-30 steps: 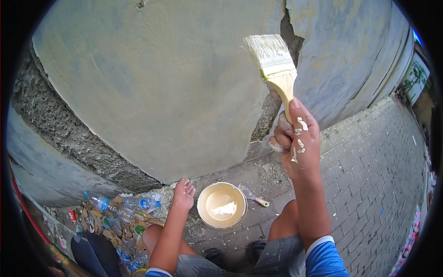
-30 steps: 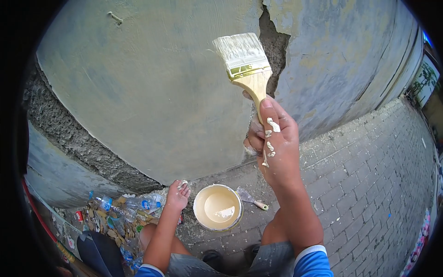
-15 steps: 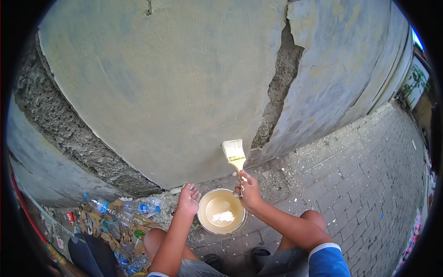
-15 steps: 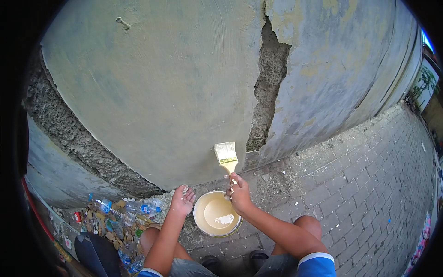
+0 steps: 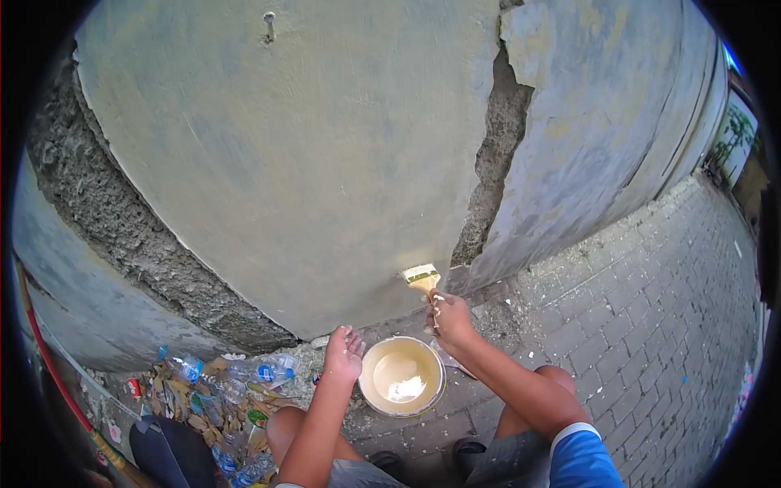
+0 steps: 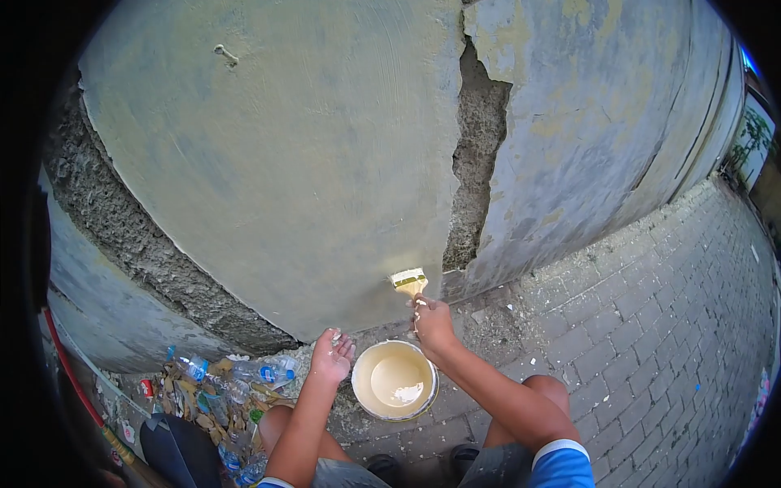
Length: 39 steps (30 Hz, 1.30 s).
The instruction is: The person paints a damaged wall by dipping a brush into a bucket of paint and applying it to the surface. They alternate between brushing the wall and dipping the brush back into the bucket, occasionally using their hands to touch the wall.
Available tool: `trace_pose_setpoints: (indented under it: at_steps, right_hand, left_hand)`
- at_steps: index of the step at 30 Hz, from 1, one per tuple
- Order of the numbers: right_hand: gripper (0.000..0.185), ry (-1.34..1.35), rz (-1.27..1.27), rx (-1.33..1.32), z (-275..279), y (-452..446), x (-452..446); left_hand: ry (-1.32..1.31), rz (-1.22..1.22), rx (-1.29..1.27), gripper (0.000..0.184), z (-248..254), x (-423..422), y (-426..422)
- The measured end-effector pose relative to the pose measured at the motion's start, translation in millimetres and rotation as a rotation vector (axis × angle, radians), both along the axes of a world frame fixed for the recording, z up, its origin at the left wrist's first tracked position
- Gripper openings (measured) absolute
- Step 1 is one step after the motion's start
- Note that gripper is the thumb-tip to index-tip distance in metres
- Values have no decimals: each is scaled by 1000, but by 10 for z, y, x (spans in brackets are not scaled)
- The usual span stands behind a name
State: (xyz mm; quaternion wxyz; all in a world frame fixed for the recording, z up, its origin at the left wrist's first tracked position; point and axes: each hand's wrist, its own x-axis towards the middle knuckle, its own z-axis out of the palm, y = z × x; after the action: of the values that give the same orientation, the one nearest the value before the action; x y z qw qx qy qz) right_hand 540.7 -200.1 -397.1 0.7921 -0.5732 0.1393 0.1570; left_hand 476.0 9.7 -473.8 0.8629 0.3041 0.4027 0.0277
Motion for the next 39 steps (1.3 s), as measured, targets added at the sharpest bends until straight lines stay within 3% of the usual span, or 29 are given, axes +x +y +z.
trace_pose_setpoints:
  at_steps: [6,11,14,18,21,31,35,39]
  right_hand:
    - [23,-13,25,174,767,-64,-83]
    - [16,-199,21,205,1165,-77,-186]
    - [19,-395,-28,274,1498,-130,-186]
    - [37,-732,-217,330,1894,-325,-102]
    - [38,-744,-390,372,1855,-394,-171]
    - [32,-221,-142,294,648,-92,-347]
    - [28,-118,-175,112,428,-6,-361]
    - [24,-278,-89,120,989,-41,-242]
  left_hand:
    - [33,23,7,31,17,75,45]
    - [34,10,-23,31,-21,138,82]
    - [16,7,-14,30,-67,135,115]
    - [32,-9,-18,30,-189,149,142]
    - [43,-4,-17,30,-222,145,179]
    - [30,-7,-32,33,-133,154,87]
    - [57,-9,-41,35,-177,210,65]
    - [7,10,-45,30,-195,226,53]
